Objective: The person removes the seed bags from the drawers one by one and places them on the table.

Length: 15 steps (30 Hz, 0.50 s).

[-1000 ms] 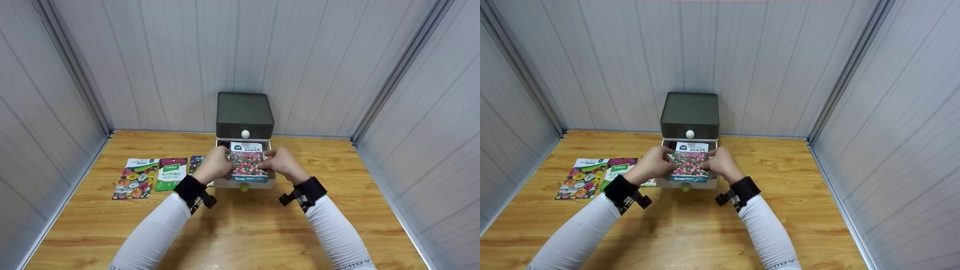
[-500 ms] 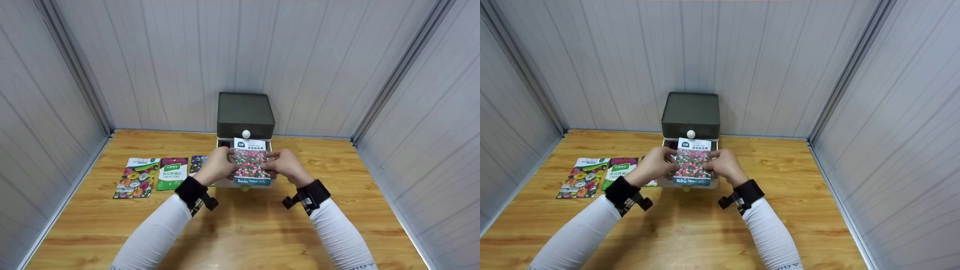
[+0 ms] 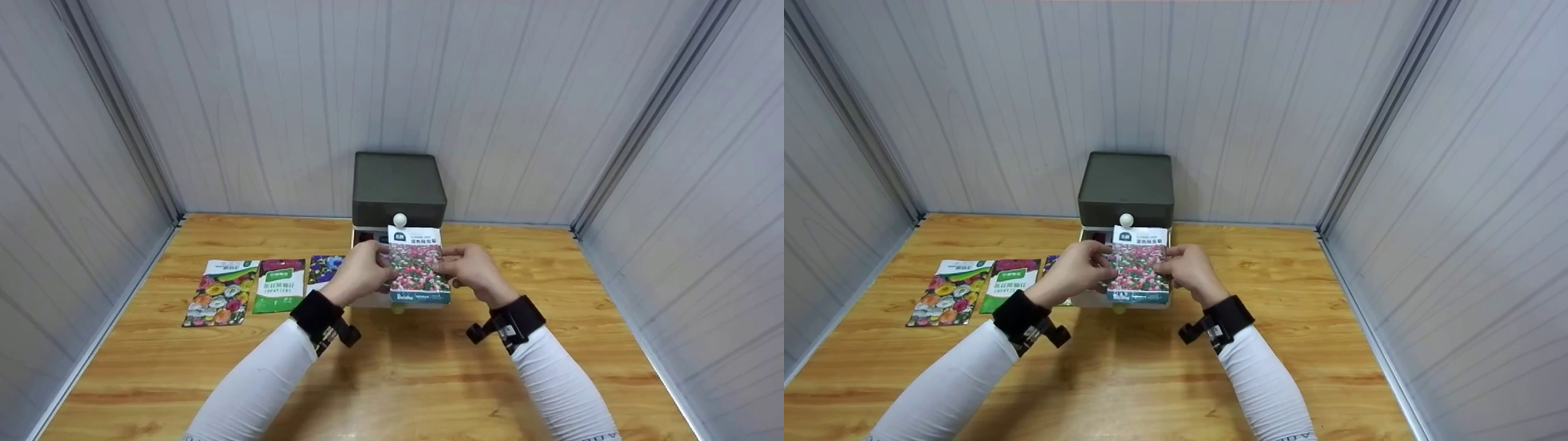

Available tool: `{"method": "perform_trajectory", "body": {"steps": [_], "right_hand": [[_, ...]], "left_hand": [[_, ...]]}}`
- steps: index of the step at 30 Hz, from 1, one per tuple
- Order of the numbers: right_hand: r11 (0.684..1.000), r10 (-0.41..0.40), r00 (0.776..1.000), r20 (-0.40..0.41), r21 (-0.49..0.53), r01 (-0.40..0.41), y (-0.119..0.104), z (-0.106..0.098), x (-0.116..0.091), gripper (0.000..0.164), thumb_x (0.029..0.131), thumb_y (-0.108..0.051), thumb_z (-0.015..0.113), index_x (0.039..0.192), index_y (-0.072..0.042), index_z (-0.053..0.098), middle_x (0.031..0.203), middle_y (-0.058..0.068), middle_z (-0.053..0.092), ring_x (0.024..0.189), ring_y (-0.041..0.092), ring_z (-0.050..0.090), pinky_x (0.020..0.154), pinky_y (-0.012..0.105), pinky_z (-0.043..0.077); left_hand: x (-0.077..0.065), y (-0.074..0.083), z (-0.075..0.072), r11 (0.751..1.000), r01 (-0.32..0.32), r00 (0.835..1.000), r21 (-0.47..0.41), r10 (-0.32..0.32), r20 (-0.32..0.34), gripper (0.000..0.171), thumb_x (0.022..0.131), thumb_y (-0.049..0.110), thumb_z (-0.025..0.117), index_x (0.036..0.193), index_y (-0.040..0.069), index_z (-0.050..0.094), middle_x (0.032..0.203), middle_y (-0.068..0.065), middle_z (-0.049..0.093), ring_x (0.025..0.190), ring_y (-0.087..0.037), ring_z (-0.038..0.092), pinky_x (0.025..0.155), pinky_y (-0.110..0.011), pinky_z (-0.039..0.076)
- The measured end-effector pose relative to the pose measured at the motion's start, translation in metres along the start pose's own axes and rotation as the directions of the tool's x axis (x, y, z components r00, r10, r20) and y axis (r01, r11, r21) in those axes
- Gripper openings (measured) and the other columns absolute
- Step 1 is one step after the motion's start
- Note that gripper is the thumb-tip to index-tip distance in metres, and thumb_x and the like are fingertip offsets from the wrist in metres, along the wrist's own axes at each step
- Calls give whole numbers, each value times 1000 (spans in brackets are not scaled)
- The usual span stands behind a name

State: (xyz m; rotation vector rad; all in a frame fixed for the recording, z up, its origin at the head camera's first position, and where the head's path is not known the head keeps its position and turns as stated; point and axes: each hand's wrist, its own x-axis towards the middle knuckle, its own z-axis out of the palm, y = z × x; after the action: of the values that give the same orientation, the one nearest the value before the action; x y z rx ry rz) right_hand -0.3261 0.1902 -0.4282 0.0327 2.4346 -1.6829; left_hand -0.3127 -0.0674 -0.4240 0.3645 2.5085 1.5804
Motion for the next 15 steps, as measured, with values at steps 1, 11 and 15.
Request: {"method": "perform_trajectory", "body": {"steps": [1,11,15], "right_hand": [[1000,2,1000,-2,4,-2,1,-1,0,56,100,-9,83,149,10,63,106,11,81,77,15,71,62,24,55],[999,-6,1000,-1,34,7,9,-12,-3,55,100,-9,82,149,10,63,103,9,81,79,14,72,62,23,56],[1000,-12,1000,-9,21,12,11,-16,-5,55,100,-8,81,148,12,62,100,9,82,78,14,72,60,23,55]], "left_hand": [[0,0,1,1000,-1,1000,-3,1,2,53,102,1,77,151,-8,59,98,-12,71,82,-21,78,70,-34,68],[1,0,12,998,-63,998,-28,63,21,52,101,-3,75,150,-11,59,89,-9,71,73,-20,77,69,-35,67],[3,2,17,999,-51,999,-3,51,8,51,101,-1,77,148,-9,61,90,-9,72,72,-19,77,67,-34,67]]}}
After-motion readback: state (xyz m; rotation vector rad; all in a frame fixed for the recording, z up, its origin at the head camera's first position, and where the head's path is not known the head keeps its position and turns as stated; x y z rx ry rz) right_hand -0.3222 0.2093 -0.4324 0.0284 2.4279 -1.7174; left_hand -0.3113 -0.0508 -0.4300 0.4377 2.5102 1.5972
